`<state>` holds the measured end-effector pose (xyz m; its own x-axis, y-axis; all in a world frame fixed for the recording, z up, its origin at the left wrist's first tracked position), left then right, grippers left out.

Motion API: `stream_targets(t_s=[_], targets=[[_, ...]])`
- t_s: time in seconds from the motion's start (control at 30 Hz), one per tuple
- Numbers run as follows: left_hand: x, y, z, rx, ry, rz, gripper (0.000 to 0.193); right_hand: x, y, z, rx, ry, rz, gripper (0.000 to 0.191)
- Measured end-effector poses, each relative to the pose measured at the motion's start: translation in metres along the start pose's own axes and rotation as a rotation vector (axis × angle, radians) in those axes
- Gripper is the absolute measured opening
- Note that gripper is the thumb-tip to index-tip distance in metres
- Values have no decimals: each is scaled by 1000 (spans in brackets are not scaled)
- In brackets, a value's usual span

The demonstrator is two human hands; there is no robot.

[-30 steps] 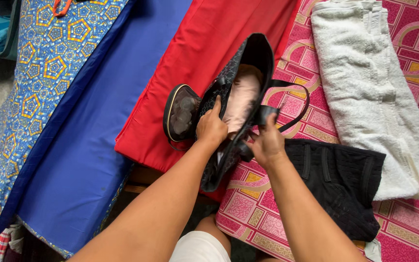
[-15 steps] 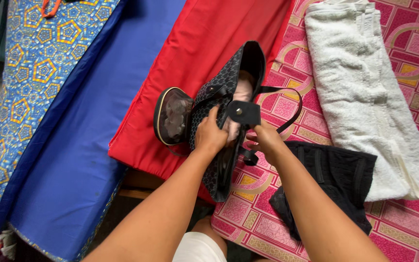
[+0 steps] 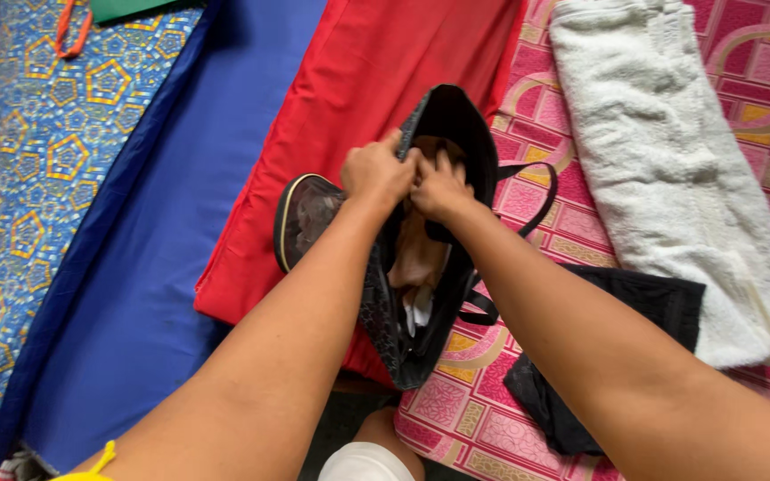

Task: The person folds clothing items on a bed, including a pink shirt and a black garment, and places them into an open handbag along with a small pouch. They arrange the contents, zip the bag closed, and set a folded white towel beside it on the bed.

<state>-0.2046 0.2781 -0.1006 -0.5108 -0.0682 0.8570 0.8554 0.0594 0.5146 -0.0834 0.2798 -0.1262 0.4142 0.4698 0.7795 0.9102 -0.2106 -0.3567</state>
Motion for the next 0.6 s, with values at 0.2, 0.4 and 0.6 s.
stream_targets(t_s=[0.2, 0.4, 0.6], targets=[[-14, -2, -24, -109, -47, -97, 42, -56, 0, -7, -22, 13, 58, 103], [-32, 6, -43, -57, -89, -169, 44, -88, 17, 2, 40, -278, 105, 84], [-14, 20, -36, -82, -34, -148, 47, -98, 17, 0, 6, -622, 66, 80]])
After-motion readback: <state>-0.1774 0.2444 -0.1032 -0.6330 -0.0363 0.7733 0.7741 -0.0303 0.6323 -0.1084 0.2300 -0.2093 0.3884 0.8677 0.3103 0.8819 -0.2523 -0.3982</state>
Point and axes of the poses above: each hand's wrist, its own z-axis towards the middle knuckle, its own x-axis out of the back of the hand, y = z × x, the point moved 7 cm from there along z, towards the middle knuckle, and after that the axes turned 12 degrees about -x, right-handed, at the moved point
